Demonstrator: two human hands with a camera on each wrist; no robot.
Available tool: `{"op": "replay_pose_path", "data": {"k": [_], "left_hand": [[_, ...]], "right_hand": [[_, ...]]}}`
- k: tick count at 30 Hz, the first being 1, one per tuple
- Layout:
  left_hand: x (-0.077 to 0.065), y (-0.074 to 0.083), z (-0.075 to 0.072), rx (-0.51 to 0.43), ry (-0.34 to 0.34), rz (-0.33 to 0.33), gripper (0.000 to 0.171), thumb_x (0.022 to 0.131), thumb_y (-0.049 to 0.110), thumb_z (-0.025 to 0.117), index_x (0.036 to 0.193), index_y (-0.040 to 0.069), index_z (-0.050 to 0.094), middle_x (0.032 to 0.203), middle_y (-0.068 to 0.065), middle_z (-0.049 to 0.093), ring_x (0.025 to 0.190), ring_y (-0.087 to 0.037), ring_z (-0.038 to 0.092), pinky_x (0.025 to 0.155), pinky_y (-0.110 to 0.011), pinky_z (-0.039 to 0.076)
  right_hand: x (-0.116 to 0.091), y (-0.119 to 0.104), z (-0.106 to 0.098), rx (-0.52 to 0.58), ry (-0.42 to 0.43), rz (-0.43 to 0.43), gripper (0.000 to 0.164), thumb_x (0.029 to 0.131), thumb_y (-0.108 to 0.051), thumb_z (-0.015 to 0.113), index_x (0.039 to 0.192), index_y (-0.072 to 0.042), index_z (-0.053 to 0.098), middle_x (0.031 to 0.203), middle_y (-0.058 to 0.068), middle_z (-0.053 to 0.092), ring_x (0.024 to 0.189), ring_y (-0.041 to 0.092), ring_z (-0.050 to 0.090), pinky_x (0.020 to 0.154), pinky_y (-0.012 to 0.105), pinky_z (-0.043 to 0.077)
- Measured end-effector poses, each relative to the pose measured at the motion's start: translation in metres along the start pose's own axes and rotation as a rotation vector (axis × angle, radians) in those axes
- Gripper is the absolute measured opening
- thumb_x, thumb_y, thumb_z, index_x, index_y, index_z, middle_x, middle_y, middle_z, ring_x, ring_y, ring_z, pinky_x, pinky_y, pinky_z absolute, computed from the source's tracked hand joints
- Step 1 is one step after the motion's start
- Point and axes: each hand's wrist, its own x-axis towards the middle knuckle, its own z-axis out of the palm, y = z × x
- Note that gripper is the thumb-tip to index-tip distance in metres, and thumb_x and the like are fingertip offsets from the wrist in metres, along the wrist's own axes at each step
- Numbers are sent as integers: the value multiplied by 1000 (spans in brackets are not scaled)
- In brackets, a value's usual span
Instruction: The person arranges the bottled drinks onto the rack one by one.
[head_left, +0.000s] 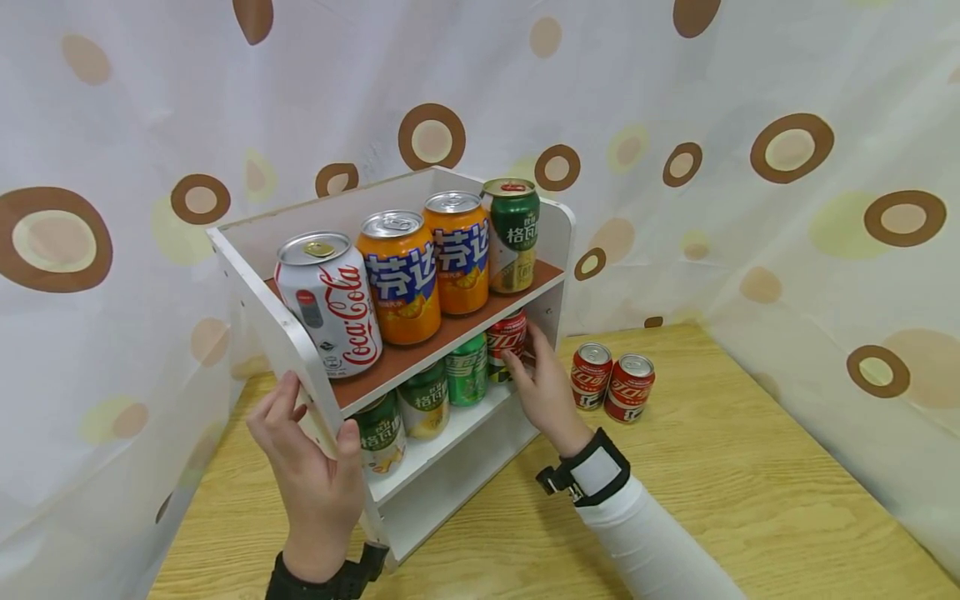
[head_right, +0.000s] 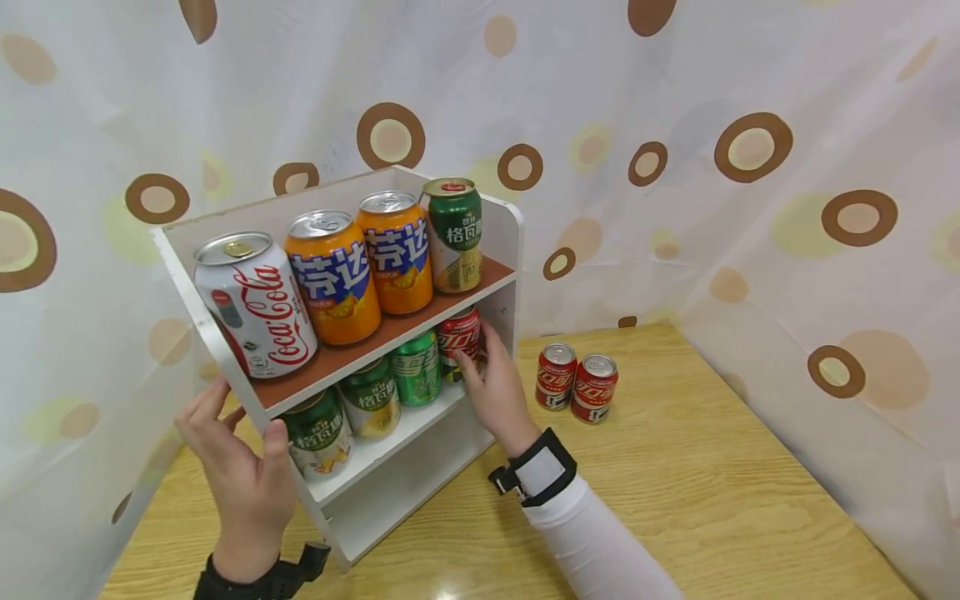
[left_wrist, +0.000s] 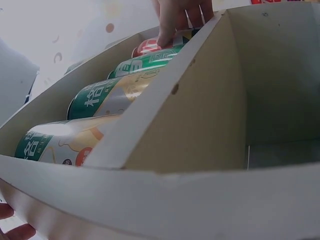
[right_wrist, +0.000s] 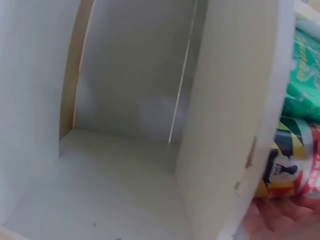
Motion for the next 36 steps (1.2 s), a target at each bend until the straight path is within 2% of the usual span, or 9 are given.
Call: {"op": "replay_pose_path", "data": {"k": [6, 16, 18, 20, 23, 25, 29, 32, 36], "left_hand": [[0, 0, 0, -4, 2, -3, 76, 102, 59, 44, 142, -5, 38, 128, -31, 39, 118, -37, 40, 94, -33, 33], [0, 1, 0, 2, -6, -11, 77, 102, 61, 43, 143, -5, 37, 127, -31, 39, 119, -37, 39, 95, -32, 32], [0, 1, 0, 3, -8, -14, 78, 102, 61, 43, 143, -5, 37, 127, -31, 38, 119, -36, 39, 95, -32, 32], [0, 1, 0, 3, -8, -17, 78, 102, 61, 44, 143, -5, 37, 128, -31, 38, 120, -36, 39, 95, -32, 32], [0, 1, 0, 1, -3, -15, 78, 102, 61, 44, 142, -5, 37, 127, -32, 38, 119, -36, 40, 95, -31, 32], [0, 1, 1, 3, 0, -13, 78, 101, 62, 43, 142, -5, 37, 127, -31, 39, 119, -36, 40, 95, -31, 32], [0, 1, 1, 1, 9, -13, 78, 101, 62, 44, 142, -5, 38, 127, -30, 39, 119, -35, 39, 95, -30, 32], [0, 1, 1, -1, 10, -16, 78, 101, 61, 44, 142, -5, 38, 127, -30, 39, 120, -34, 39, 96, -30, 32], [0, 2, 1, -7, 9, -12, 77, 101, 61, 44, 142, -5, 38, 125, -31, 39, 119, -32, 39, 95, -31, 31]], "right_hand": [[-6, -2, -14, 29, -62, 29, 66, 105, -26, 59, 160, -5, 30, 156, 21, 46, 142, 38, 49, 113, 51, 44], [-19, 5, -51, -65, -7, -23, 53, 104, -22, 62, 151, -4, 47, 145, 20, 56, 129, 39, 59, 102, 57, 51], [-21, 11, -59, -95, 23, -18, 48, 104, -22, 62, 147, -4, 52, 141, 18, 59, 123, 36, 62, 96, 51, 55], [-23, 17, -68, -122, 68, -3, 43, 103, -21, 62, 142, -4, 56, 135, 17, 62, 117, 33, 65, 91, 37, 56], [-26, 27, -80, -164, 142, 23, 37, 103, -21, 64, 135, -3, 60, 125, 17, 65, 107, 30, 65, 82, 19, 50], [-28, 34, -88, -191, 181, 46, 36, 102, -20, 65, 132, -1, 60, 121, 18, 64, 104, 29, 64, 79, 13, 45], [-28, 49, -101, -257, 223, 80, 41, 100, -19, 67, 133, 2, 57, 121, 21, 60, 105, 34, 61, 82, 19, 45], [-28, 61, -108, -308, 248, 93, 47, 97, -17, 71, 135, 5, 54, 123, 25, 55, 109, 39, 56, 86, 33, 44], [-29, 77, -113, -354, 289, 131, 60, 92, -15, 77, 140, 6, 49, 132, 32, 45, 120, 46, 43, 93, 51, 36]]}}
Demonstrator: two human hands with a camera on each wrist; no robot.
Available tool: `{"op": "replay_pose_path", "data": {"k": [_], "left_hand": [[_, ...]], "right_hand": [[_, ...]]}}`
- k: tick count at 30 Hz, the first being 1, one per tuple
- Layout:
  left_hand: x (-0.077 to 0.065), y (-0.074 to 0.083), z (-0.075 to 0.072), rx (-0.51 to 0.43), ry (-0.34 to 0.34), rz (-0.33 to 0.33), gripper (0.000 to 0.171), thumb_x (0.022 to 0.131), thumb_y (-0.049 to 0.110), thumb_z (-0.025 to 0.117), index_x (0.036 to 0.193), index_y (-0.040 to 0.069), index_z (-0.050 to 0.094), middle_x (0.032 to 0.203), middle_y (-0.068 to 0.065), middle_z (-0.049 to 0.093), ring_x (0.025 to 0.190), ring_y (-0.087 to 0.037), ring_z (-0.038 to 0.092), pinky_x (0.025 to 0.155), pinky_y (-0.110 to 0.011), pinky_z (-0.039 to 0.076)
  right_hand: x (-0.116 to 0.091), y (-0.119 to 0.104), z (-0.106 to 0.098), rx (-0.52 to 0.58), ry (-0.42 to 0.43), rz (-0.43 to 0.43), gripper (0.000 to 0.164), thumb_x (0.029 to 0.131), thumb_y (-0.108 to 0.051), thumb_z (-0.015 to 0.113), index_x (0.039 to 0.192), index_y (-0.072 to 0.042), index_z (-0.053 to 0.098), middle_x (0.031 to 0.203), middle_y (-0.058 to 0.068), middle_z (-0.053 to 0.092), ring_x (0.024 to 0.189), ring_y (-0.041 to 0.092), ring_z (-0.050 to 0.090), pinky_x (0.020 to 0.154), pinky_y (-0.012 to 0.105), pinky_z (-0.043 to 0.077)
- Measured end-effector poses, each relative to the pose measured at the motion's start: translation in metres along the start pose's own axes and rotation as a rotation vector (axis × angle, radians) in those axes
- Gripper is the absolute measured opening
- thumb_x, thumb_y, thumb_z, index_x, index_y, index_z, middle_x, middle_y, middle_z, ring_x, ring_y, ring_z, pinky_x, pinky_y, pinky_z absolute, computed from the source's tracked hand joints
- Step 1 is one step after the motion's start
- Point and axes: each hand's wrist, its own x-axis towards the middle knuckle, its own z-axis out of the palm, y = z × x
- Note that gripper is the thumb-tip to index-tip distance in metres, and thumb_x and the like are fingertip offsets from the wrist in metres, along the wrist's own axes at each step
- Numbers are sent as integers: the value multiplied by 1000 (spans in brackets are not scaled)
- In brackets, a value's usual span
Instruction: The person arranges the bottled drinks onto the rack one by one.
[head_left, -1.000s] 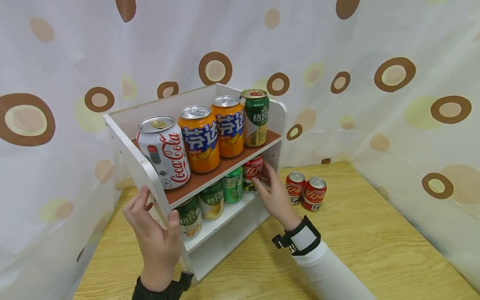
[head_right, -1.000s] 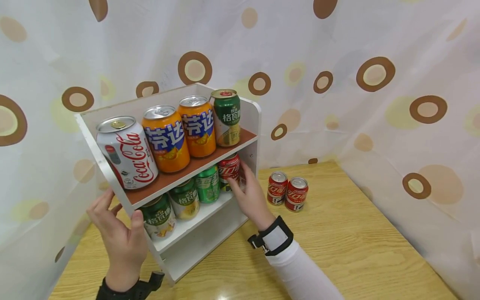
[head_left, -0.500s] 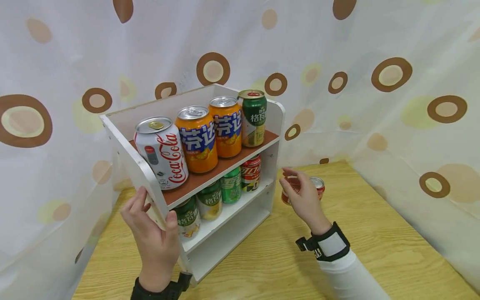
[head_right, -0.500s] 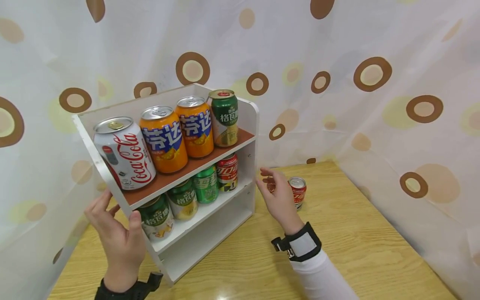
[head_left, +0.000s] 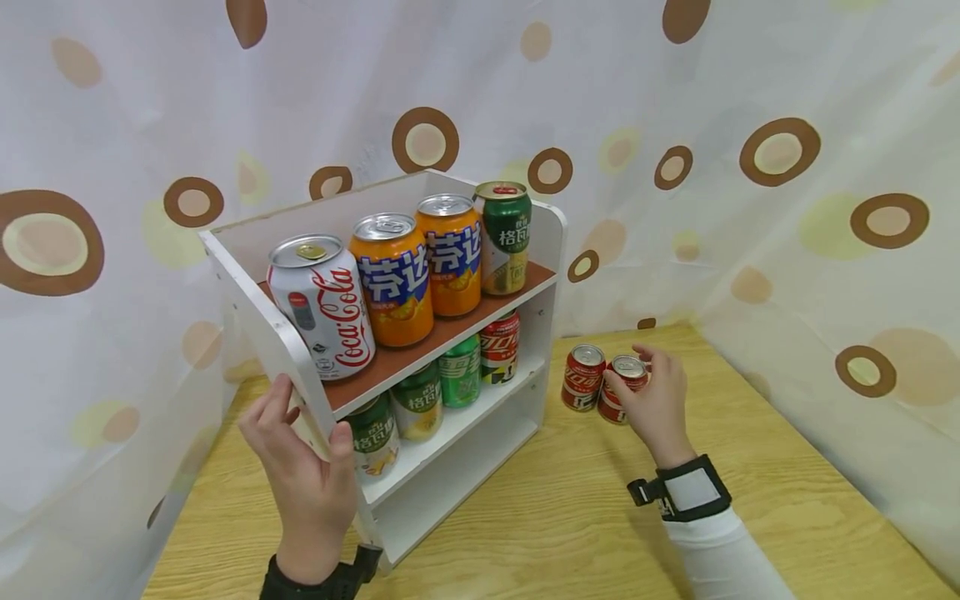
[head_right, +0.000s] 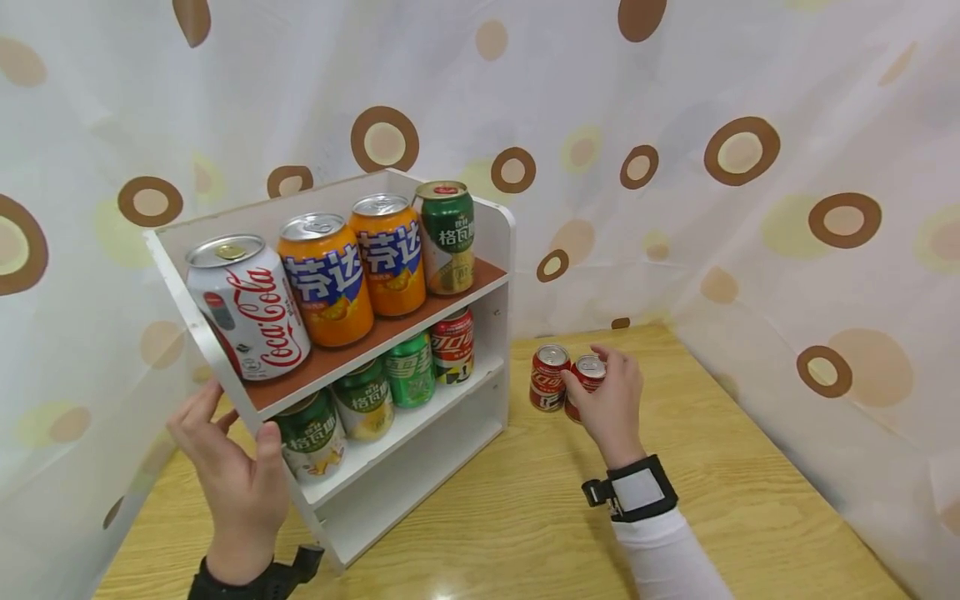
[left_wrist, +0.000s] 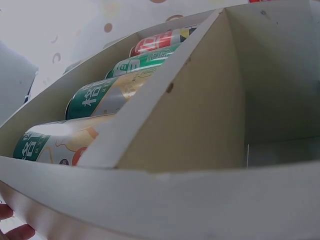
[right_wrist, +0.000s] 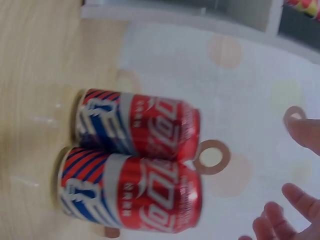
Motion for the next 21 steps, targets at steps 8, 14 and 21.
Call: {"op": "replay_pose_path", "data": {"k": [8, 14, 21], "left_hand": [[0, 0, 1, -11, 12, 13, 76, 102, 59, 45, 141, -6, 39, 122, -31, 39, 116, -32, 39, 94, -31, 31], [0, 0, 1, -13, 12, 17, 76, 102, 59, 45, 141, -6, 39, 123, -30, 39, 117, -33, 39, 94, -32, 32], [0, -1, 1, -12, 9, 16, 76, 102, 59, 45, 142, -6, 39, 126, -30, 40, 118, -35, 39, 94, -31, 33]], "right_hand": [[3, 25, 5, -40, -67, 103, 84, 90, -20, 80, 154, 5, 32, 148, 38, 26, 135, 53, 28, 107, 65, 28], [5, 42, 10, -47, -169, 189, 96, 91, -24, 78, 160, 5, 17, 156, 39, 18, 142, 55, 23, 112, 68, 27], [10, 57, 15, -10, -234, 246, 103, 93, -25, 76, 162, 3, 6, 157, 39, 20, 145, 55, 25, 116, 69, 28]]}}
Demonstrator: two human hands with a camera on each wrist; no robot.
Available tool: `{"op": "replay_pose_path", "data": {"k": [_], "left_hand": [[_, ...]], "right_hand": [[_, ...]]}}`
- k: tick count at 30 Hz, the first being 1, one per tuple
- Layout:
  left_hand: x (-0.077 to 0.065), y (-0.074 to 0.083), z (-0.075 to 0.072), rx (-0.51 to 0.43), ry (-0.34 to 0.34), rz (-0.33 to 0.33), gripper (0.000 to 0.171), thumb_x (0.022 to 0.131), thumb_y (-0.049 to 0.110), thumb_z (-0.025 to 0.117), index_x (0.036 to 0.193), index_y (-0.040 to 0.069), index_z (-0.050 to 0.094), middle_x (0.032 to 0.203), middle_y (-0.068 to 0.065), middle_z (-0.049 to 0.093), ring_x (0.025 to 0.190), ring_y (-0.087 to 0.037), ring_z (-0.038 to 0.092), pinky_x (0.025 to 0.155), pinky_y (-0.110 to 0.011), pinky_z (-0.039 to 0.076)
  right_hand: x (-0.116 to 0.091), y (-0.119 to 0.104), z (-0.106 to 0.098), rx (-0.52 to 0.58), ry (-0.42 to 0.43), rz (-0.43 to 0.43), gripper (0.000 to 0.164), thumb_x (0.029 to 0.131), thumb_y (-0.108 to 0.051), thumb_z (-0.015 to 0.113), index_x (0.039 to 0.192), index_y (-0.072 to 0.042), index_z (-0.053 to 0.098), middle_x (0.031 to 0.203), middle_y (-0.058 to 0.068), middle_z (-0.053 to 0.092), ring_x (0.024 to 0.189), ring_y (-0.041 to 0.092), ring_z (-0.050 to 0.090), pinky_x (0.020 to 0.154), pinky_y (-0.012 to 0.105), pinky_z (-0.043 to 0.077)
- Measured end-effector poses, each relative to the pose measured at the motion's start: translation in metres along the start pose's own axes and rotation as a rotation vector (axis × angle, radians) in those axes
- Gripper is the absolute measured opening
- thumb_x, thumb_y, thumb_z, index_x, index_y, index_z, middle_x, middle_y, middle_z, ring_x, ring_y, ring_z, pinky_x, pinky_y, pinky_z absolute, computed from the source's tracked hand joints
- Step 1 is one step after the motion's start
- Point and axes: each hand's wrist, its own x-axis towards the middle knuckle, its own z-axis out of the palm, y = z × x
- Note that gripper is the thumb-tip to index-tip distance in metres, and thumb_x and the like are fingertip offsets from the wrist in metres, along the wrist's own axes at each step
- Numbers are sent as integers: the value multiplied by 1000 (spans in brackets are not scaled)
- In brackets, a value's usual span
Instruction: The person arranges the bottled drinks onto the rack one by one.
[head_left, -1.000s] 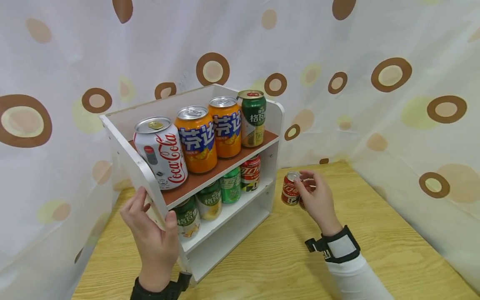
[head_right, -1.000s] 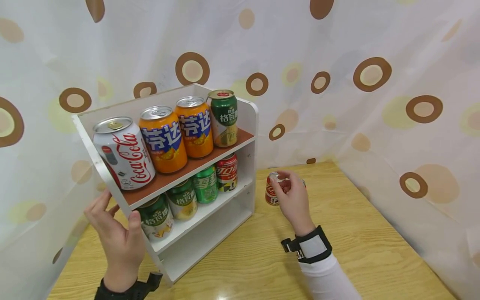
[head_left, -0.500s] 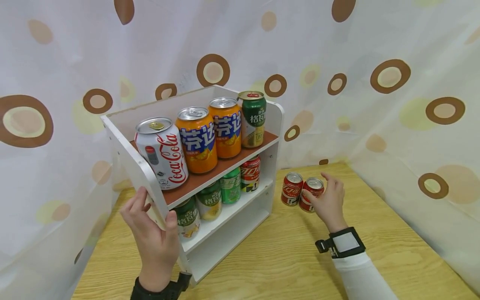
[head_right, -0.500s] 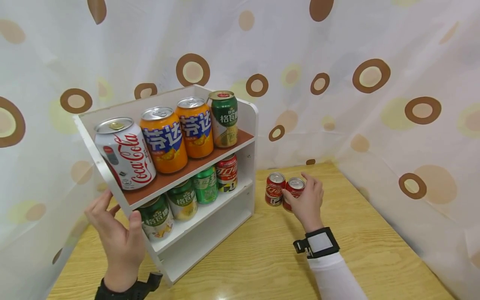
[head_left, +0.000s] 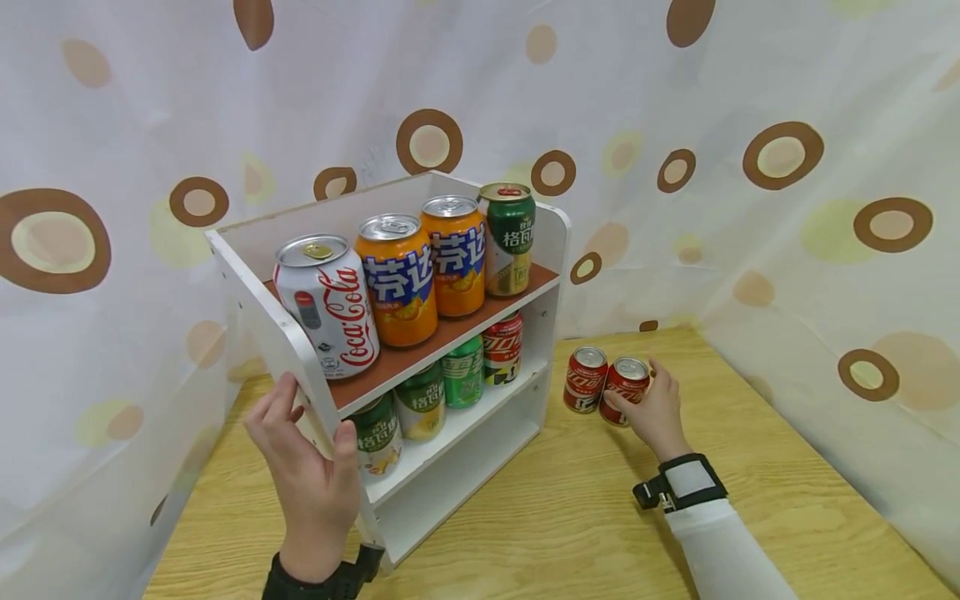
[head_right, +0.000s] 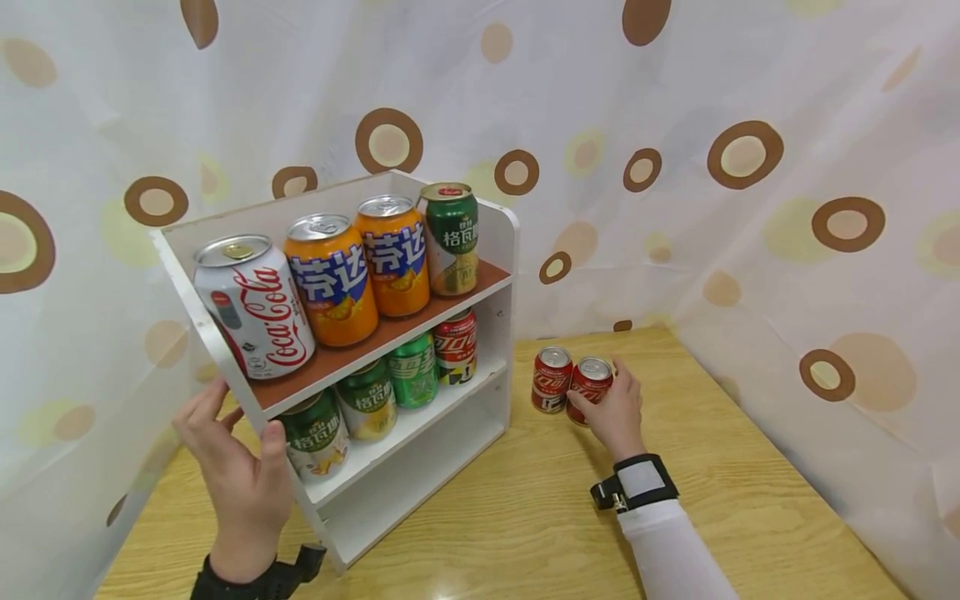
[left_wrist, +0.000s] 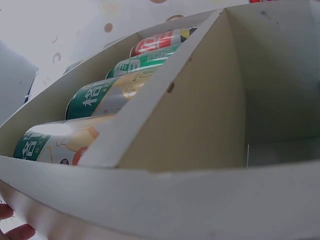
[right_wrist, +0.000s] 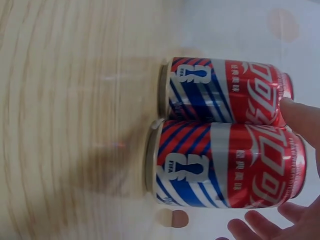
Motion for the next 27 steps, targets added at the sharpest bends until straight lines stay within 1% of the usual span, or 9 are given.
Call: {"op": "replay_pose_path", "data": {"k": [4, 6, 11, 14, 20, 27], "left_hand": [[0, -1, -2, 10, -12, -4, 76, 102, 59, 45, 143, -5, 38, 127, -31, 39, 119, -35, 39, 95, -32, 33], [0, -1, -3, 14, -20, -4, 76, 102, 59, 44, 144, -5, 37, 127, -31, 39, 119, -35, 39, 94, -34, 33], [1, -1, -4, 23, -32, -2, 77, 102, 60, 43, 144, -4, 37, 128, -32, 39, 119, -36, 39, 94, -35, 33], [2, -1, -4, 27, -33, -5, 76, 102, 60, 44, 144, -4, 37, 129, -31, 39, 119, -37, 39, 93, -35, 33], [2, -1, -5, 35, -37, -12, 76, 102, 60, 43, 145, -3, 37, 129, -30, 39, 120, -38, 40, 93, -36, 34], [1, -1, -5, 43, -51, -19, 77, 102, 61, 43, 145, -2, 36, 130, -30, 39, 121, -37, 40, 93, -38, 35]], "right_hand": [[5, 3, 3, 35, -47, 26, 106, 94, -24, 75, 162, 4, -1, 159, 40, 21, 146, 55, 29, 118, 66, 28], [7, 4, 4, 38, -60, 38, 105, 94, -24, 74, 162, 5, -2, 159, 40, 22, 146, 54, 31, 118, 65, 29], [10, 9, 7, 47, -67, 38, 99, 95, -24, 74, 160, 7, 6, 155, 38, 31, 143, 53, 37, 116, 64, 34], [12, 12, 8, 53, -67, 39, 95, 95, -24, 73, 160, 7, 10, 154, 37, 34, 142, 52, 39, 115, 63, 35], [13, 18, 11, 40, -29, 54, 94, 96, -32, 72, 160, 6, 14, 155, 37, 36, 142, 51, 40, 114, 63, 37], [10, 19, 13, 61, 42, 45, 89, 97, -29, 71, 159, 7, 19, 153, 37, 39, 140, 51, 43, 112, 63, 39]]}}
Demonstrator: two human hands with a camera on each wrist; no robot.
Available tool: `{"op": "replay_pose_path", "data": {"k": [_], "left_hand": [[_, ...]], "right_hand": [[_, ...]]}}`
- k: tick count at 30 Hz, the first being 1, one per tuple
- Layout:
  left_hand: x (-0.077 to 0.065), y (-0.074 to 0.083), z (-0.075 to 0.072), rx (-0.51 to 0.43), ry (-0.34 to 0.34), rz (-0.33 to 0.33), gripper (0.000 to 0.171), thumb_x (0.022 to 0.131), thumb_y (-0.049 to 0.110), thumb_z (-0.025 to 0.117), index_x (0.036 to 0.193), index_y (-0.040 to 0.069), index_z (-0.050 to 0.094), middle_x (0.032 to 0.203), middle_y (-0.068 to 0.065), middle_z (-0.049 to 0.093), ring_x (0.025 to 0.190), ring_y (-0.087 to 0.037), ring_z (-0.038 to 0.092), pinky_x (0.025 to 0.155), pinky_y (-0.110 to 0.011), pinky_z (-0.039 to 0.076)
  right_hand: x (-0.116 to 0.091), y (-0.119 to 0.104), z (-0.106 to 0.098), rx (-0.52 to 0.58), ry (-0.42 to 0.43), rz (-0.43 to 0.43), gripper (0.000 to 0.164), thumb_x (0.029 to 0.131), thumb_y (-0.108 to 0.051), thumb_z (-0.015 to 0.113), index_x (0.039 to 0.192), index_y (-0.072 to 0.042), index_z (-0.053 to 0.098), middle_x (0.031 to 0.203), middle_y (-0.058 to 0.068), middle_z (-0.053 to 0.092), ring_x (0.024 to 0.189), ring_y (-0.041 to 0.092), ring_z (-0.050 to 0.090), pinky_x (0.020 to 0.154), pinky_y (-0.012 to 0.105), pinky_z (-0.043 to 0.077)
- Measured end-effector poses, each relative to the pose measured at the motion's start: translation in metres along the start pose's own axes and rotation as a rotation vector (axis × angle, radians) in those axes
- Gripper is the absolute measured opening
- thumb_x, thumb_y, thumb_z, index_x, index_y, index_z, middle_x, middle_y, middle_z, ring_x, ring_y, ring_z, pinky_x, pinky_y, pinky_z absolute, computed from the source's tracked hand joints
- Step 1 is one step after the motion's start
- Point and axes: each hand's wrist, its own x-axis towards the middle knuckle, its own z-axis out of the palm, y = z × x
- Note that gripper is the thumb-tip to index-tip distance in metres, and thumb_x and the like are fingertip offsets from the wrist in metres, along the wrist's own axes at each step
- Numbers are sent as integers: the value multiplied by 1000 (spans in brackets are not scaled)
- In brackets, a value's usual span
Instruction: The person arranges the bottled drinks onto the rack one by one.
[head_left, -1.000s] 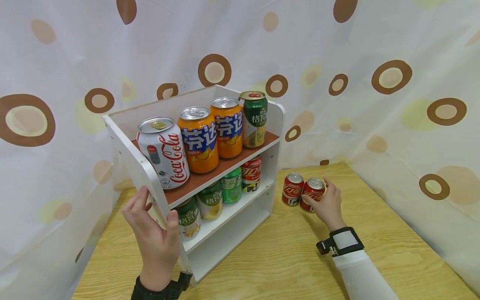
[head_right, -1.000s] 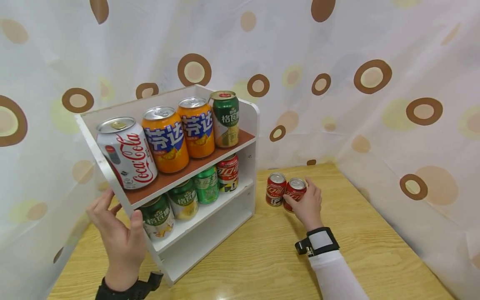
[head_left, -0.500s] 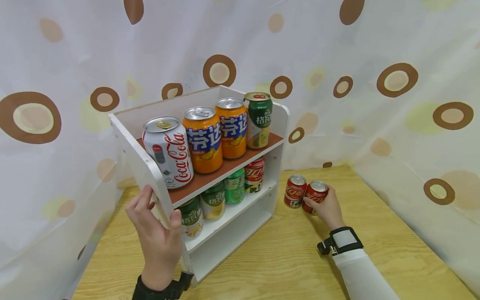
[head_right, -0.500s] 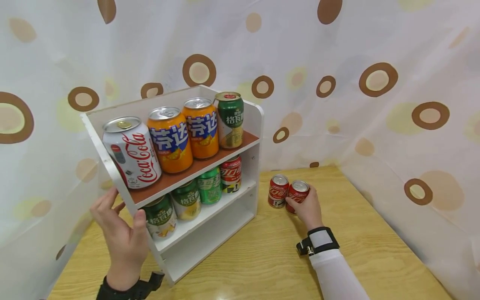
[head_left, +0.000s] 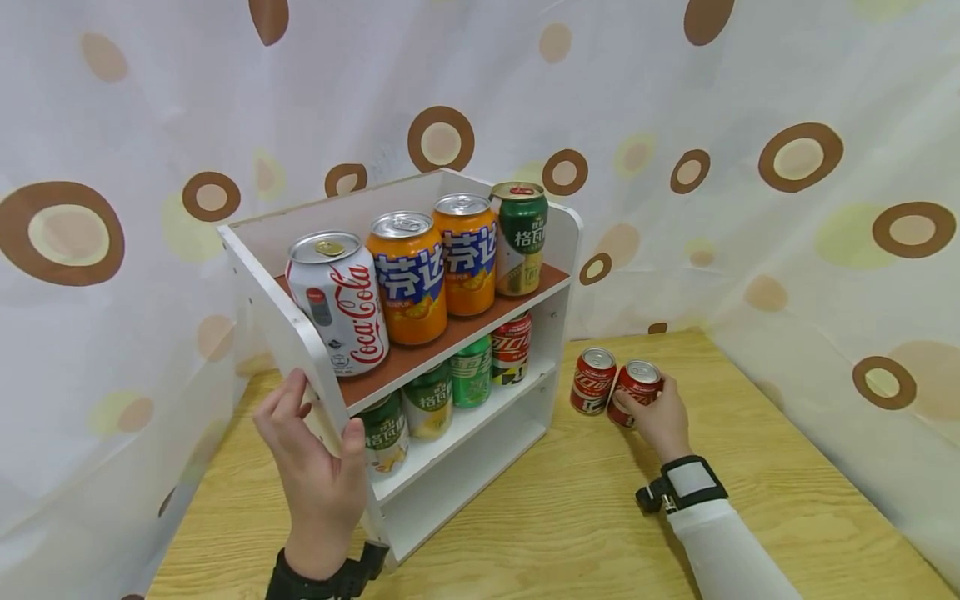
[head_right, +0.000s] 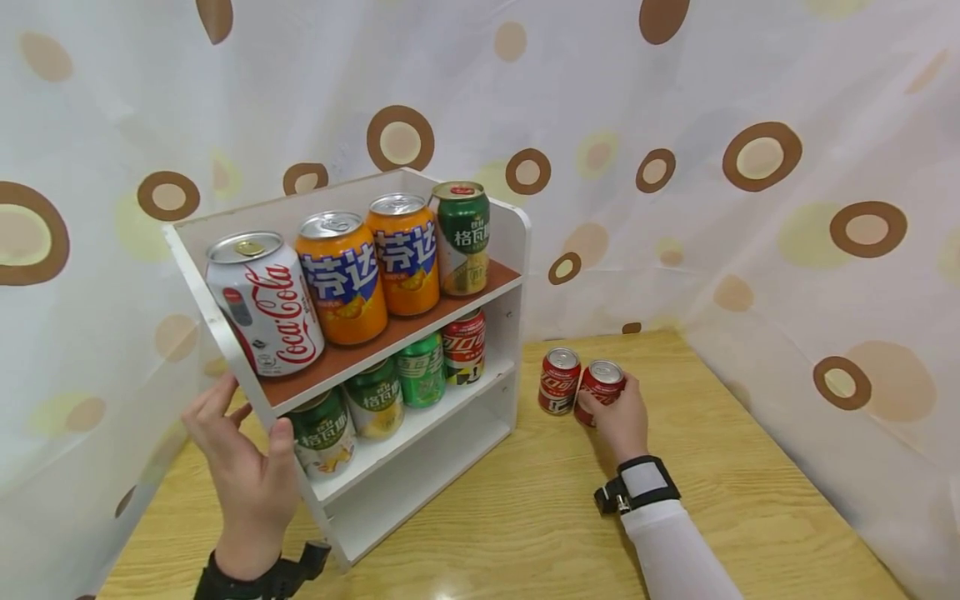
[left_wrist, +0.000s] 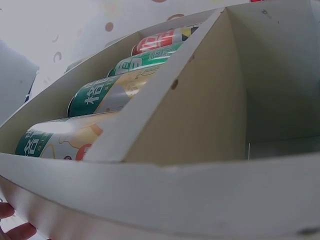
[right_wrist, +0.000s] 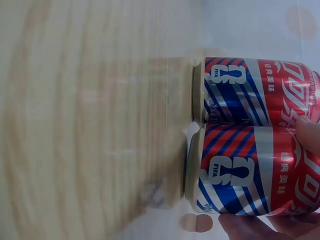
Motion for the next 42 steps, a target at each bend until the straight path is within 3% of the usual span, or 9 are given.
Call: {"op": "replay_pose_path", "data": {"k": [10, 25, 35, 42], "left_hand": [[0, 1, 1, -1, 7, 1, 79, 102, 63, 42, 145, -2, 36, 127, -31, 39, 119, -37, 40, 94, -35, 33], [0, 0, 1, -3, 19, 8, 79, 101, 64, 42, 144, -3, 37, 128, -30, 39, 119, -37, 40, 94, -35, 34], [0, 0, 2, -11, 17, 7, 79, 101, 64, 42, 144, -3, 37, 128, -30, 39, 119, -37, 40, 94, -35, 33], [1, 0, 2, -8, 14, 11, 79, 101, 64, 42, 144, -2, 37, 128, -30, 39, 120, -36, 40, 94, -36, 33]], "right_hand": [[-17, -14, -8, -1, 66, -37, 90, 95, -36, 73, 157, 5, 25, 148, 35, 46, 133, 49, 52, 103, 62, 47], [-48, -52, 0, -55, -50, -133, 88, 92, -42, 76, 151, 7, 35, 139, 32, 55, 121, 44, 60, 94, 56, 53], [-59, -62, 15, -64, -121, -170, 83, 90, -38, 79, 149, 5, 39, 137, 29, 58, 119, 41, 62, 92, 55, 55], [-65, -66, 26, -34, -126, -215, 78, 88, -34, 82, 145, 2, 44, 133, 25, 62, 114, 37, 64, 90, 52, 56]]}}
